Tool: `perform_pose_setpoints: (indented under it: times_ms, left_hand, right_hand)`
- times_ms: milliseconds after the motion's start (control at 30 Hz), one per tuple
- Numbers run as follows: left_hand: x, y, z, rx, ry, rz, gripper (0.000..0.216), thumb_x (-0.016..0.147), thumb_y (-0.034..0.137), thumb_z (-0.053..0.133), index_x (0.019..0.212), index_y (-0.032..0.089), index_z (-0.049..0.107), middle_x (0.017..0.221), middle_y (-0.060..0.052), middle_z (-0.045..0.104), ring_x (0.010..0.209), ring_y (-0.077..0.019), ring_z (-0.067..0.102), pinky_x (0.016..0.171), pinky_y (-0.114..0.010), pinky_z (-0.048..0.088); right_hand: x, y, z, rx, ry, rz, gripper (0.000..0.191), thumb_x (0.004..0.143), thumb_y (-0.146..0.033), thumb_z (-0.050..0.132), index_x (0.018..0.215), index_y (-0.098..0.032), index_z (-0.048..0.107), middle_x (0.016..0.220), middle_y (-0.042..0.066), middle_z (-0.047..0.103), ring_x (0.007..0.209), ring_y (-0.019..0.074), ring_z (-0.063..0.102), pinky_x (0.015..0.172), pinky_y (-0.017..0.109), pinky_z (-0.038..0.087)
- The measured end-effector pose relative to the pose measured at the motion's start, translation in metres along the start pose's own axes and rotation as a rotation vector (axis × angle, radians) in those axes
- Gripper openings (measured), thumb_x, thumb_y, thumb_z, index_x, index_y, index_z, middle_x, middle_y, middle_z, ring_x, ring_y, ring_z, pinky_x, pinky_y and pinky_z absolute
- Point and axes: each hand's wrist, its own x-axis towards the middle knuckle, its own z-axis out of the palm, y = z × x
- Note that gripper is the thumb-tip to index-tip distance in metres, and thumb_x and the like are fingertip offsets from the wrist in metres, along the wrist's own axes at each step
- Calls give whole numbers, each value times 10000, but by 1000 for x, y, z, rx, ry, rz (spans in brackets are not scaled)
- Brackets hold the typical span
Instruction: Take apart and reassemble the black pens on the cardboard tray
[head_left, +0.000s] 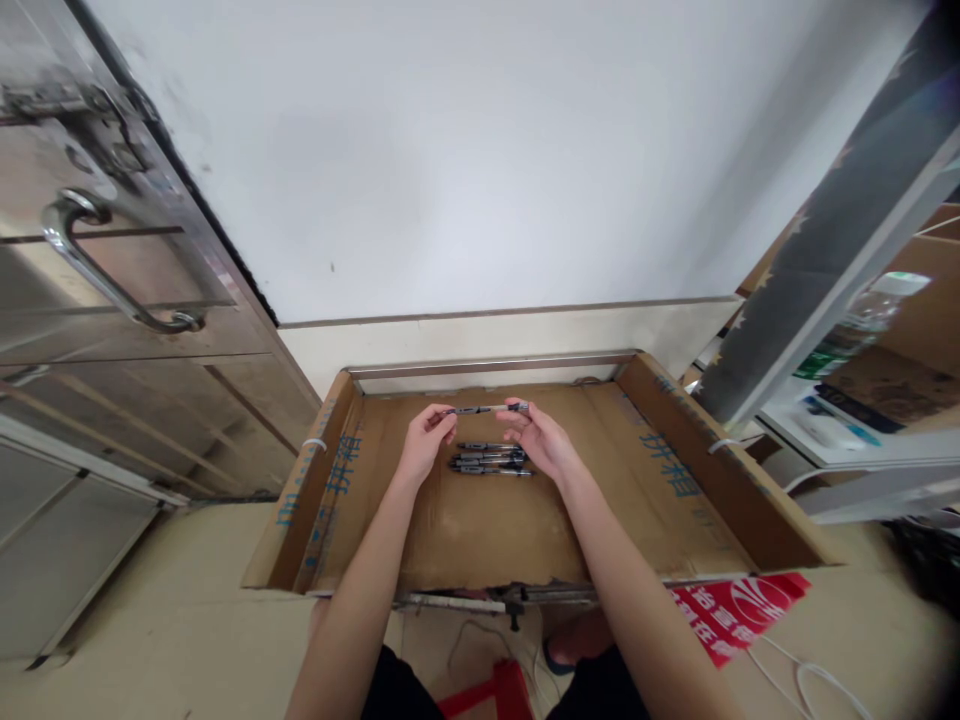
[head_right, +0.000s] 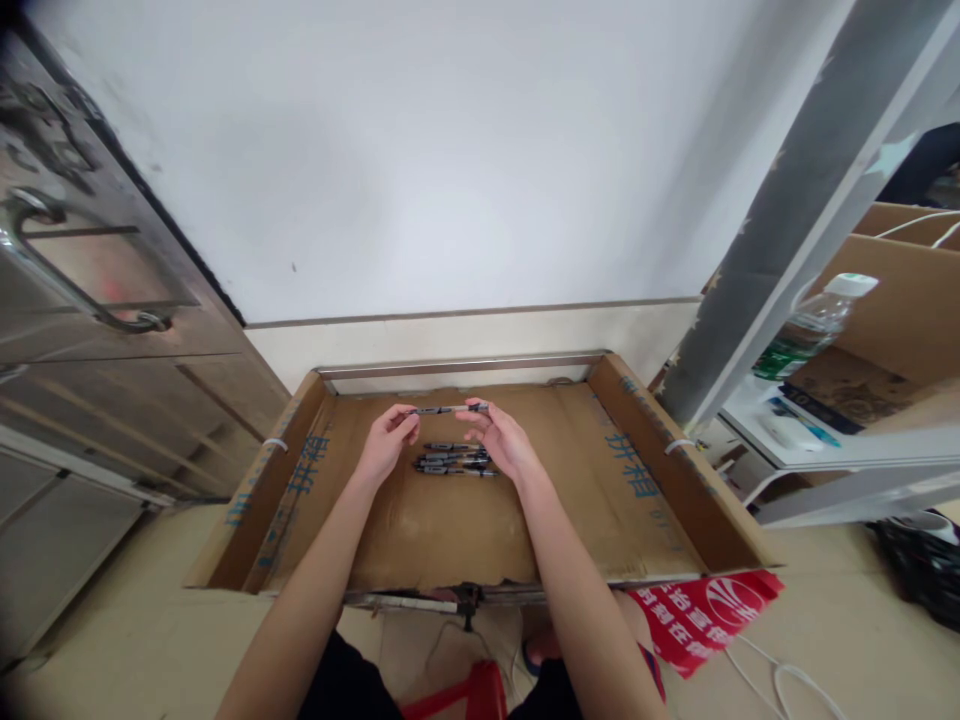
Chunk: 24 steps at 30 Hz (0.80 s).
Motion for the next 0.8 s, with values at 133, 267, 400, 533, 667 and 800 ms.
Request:
perform_pose_setpoints:
  times_ms: [133,267,400,533,667,800]
  left_hand:
    - [0,1,1,-7,-6,-8,263,719,339,703,874,150,605,689,12,564,556,-72,489,497,-202,378]
    - [0,1,1,-1,-4,-25,281,709,353,707,872,152,597,695,9,569,561,-74,492,498,-201,380]
    - [0,0,0,17,-7,-21,288,722,363,693,889,152,590,708,5,569,575,-77,499,500,-199,383]
    - [0,-1,-1,57,9,-17,301,728,387,680,894,156,580,697,6,570,570,-80,505,503,-200,388]
    - [1,-3,-2,139,12,-12,290,748,396,653,888,153,582,686,-2,582,574,-94,522,499,-205,388]
    - [1,-5,-3,407,74,75,223,774,366,623,858,160,619,700,-12,610,630,-119,550,596,-234,424]
  right_hand:
    - [0,0,0,3,12,13,319,871,-462,507,1062,-233,622,980,73,699,998,221,603,675,308,471]
    - [0,0,0,1,18,34,346,866,-486,495,1075,-239,618,962,63,698,960,214,616,688,314,475]
    - [1,1,0,-89,63,4,331,839,-499,521,1023,-243,621,963,71,702,1012,233,605,728,335,474]
    - [2,0,1,-145,100,39,364,843,-511,472,1034,-234,610,962,83,694,965,235,613,679,324,468]
    - [4,-1,1,-144,133,15,403,846,-519,442,1040,-219,630,846,62,678,766,194,611,588,294,443]
    - [8,6,-4,-276,303,-69,329,799,-482,535,940,-216,667,736,31,654,644,162,575,546,270,419]
